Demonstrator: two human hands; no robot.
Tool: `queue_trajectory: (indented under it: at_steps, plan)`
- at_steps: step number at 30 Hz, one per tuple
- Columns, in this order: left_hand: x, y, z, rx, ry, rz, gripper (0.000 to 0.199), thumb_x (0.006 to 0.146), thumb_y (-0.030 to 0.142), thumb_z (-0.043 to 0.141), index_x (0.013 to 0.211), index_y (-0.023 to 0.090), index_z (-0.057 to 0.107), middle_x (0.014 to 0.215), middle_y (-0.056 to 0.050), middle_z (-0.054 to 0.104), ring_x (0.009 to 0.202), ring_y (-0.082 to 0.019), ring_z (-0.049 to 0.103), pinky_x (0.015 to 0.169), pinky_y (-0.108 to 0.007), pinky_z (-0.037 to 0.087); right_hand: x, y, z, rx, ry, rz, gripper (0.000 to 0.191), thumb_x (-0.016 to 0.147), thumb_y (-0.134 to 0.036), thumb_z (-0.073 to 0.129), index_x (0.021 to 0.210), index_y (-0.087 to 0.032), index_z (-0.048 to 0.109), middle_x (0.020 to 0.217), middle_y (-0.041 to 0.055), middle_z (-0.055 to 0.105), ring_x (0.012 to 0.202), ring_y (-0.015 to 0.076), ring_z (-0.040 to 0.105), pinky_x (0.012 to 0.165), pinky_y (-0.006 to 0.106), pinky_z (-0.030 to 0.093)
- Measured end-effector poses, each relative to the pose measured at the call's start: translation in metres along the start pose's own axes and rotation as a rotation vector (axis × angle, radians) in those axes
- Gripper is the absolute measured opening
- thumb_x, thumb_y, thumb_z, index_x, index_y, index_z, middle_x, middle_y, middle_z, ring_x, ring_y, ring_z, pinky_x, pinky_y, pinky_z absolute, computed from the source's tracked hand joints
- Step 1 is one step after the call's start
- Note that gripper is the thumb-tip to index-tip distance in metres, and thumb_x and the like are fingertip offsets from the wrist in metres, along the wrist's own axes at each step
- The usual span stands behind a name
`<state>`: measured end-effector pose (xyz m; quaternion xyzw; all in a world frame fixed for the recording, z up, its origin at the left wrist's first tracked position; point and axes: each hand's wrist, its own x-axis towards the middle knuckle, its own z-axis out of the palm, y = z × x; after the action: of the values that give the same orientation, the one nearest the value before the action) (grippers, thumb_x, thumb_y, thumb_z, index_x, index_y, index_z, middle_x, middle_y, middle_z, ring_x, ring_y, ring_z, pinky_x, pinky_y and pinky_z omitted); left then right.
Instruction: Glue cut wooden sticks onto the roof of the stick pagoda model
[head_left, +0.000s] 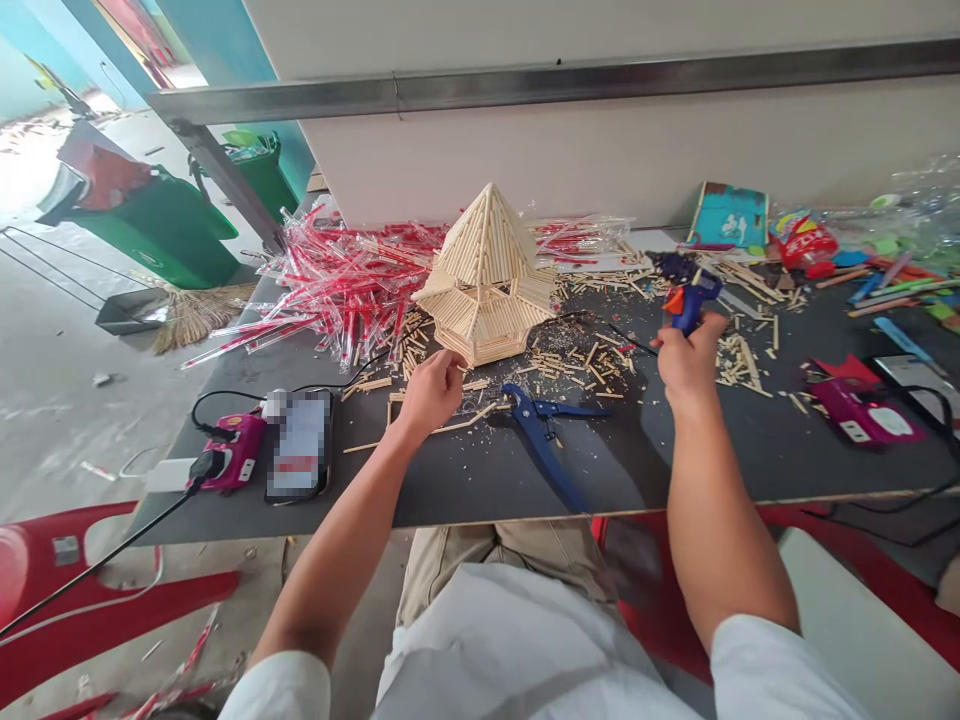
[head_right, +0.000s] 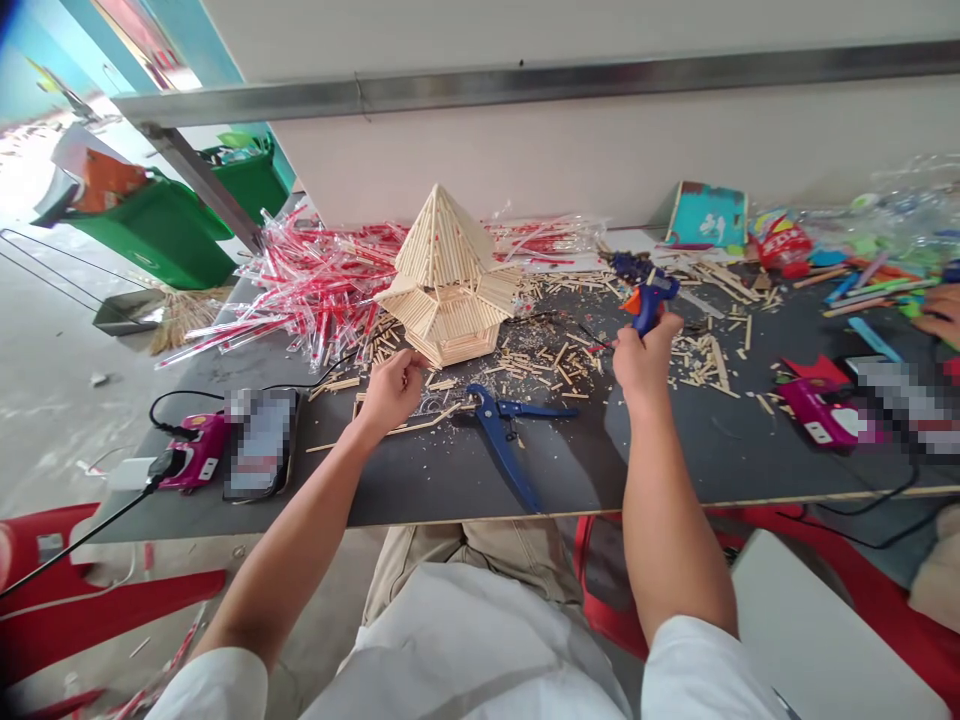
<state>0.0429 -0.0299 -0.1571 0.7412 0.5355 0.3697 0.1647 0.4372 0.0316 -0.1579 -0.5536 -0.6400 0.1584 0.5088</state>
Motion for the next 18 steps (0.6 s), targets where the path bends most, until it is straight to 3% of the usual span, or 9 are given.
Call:
queue_trajectory:
  at_steps: [1, 3, 6, 10, 15, 18]
  plan:
    - [0.000, -0.001, 0.001, -0.005, 0.002, 0.001, 0.022, 0.093, 0.010, 0.044, 0.096, 0.022, 0.062, 0.091, -0.006, 0.071, 0.081, -0.020, 0.064, 0.077, -0.033, 0.046, 0.004, -0.010, 0.002, 0.026, 0.152, 0.039, 0.018, 0.085, -0.043, 0.052, 0.098, -0.030, 0.048, 0.082, 0.0021, 0.055, 0.071, 0.0222, 0.054, 0.068, 0.041, 0.050]
    - [0.000, -0.001, 0.002, -0.015, 0.019, -0.006, 0.020, 0.095, 0.011, 0.044, 0.097, 0.022, 0.060, 0.092, -0.007, 0.070, 0.083, -0.021, 0.064, 0.077, -0.034, 0.047, 0.014, -0.034, 0.007, -0.015, 0.291, 0.076, 0.028, 0.084, -0.051, 0.056, 0.105, -0.033, 0.050, 0.092, 0.0036, 0.060, 0.077, 0.0229, 0.059, 0.068, 0.041, 0.052]
    - [-0.001, 0.000, 0.004, -0.033, 0.088, -0.042, 0.015, 0.101, 0.016, 0.040, 0.100, 0.022, 0.054, 0.088, -0.006, 0.067, 0.079, -0.019, 0.063, 0.076, -0.033, 0.048, 0.031, -0.076, 0.014, -0.161, 0.195, -0.047, 0.045, 0.096, -0.048, 0.047, 0.135, -0.027, 0.043, 0.103, 0.0083, 0.064, 0.079, 0.0229, 0.066, 0.072, 0.042, 0.056]
    - [-0.002, 0.003, 0.008, -0.198, 0.165, -0.110, 0.016, 0.108, 0.026, 0.034, 0.110, 0.023, 0.049, 0.087, -0.003, 0.065, 0.062, -0.011, 0.061, 0.060, -0.027, 0.050, 0.054, -0.122, 0.032, -0.246, 0.215, -0.233, 0.037, 0.105, -0.048, 0.036, 0.133, -0.026, 0.048, 0.110, 0.0120, 0.065, 0.094, 0.0251, 0.070, 0.079, 0.042, 0.058]
    - [0.000, -0.003, 0.019, -0.441, 0.247, -0.118, 0.018, 0.106, 0.034, 0.046, 0.114, 0.022, 0.056, 0.103, -0.006, 0.070, 0.078, -0.012, 0.072, 0.058, -0.022, 0.061, 0.066, -0.166, 0.059, -0.140, 0.251, -0.349, 0.035, 0.107, -0.043, 0.035, 0.138, -0.028, 0.039, 0.128, 0.0141, 0.059, 0.109, 0.0289, 0.070, 0.086, 0.046, 0.059]
    - [0.000, -0.011, 0.024, -0.487, 0.245, -0.129, 0.019, 0.103, 0.036, 0.052, 0.113, 0.021, 0.061, 0.104, -0.005, 0.072, 0.080, -0.013, 0.074, 0.060, -0.024, 0.064, 0.060, -0.186, 0.067, -0.155, 0.201, -0.352, 0.041, 0.104, -0.050, 0.046, 0.137, -0.027, 0.036, 0.119, 0.0123, 0.061, 0.109, 0.0302, 0.070, 0.087, 0.047, 0.059]
